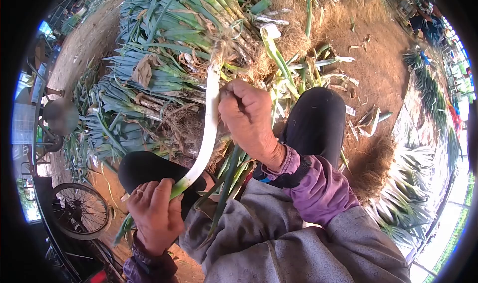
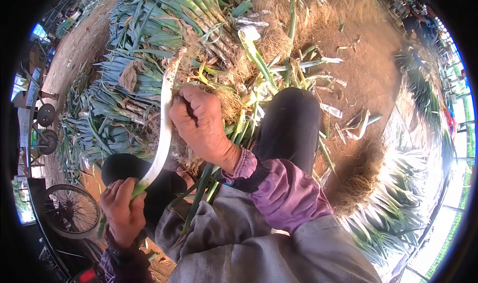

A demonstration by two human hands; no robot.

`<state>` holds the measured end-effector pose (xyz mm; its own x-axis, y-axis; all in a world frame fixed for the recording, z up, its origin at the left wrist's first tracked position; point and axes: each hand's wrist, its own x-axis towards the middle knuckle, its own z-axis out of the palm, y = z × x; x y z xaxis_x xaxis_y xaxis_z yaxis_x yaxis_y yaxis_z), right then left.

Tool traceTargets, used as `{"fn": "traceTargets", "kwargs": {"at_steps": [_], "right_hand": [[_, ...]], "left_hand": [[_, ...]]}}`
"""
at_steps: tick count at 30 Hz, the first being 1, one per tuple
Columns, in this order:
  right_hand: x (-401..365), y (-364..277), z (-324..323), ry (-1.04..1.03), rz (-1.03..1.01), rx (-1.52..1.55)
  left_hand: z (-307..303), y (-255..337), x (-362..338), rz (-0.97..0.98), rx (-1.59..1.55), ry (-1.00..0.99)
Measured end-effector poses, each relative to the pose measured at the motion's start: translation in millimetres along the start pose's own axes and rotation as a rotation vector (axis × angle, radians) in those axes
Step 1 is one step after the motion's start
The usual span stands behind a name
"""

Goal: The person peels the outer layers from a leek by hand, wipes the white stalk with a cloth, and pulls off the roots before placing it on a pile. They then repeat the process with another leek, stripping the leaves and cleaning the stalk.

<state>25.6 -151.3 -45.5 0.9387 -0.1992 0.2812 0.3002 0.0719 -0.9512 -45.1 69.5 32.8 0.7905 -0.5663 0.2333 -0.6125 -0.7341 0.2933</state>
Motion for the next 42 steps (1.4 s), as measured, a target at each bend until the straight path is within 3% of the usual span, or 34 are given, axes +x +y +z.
{"fn": "traceTargets", "kwargs": {"at_steps": [2,5,8,14,23,26,32,42], "right_hand": [[2.1,5.0,-2.3,-0.026,-0.004,0.066],[3.8,-14.5,-7.6,-0.138,0.215,0.311],[3.0,-13.5,-10.7,-0.177,0.228,0.370],[-4.0,-10.3,-6.1,-0.175,0.154,0.065],[-3.3,-6.4,-5.2,-0.086,0.094,-0.025],[-2.9,-0.3,-0.5,-0.031,0.062,-0.041],[-1.8,2.0,0.7,0.007,0.013,-0.028],[18.3,19.4,-16.5,-0.014,-0.221,-0.417]], "left_hand": [[-7.1,3.8,1.9,-0.169,-0.213,-0.053],[-14.4,6.4,5.1,-0.374,-0.434,-0.110],[-12.9,2.9,2.7,-0.449,-0.527,-0.141],[3.1,3.2,1.0,-0.119,-0.075,-0.026],[9.8,16.5,1.6,-0.029,0.238,0.015],[11.0,10.7,4.5,0.010,0.157,0.056],[-13.4,-6.9,4.4,-0.493,-0.527,-0.087],[-34.3,-24.6,-9.8,-0.569,-0.695,-0.067]]}}
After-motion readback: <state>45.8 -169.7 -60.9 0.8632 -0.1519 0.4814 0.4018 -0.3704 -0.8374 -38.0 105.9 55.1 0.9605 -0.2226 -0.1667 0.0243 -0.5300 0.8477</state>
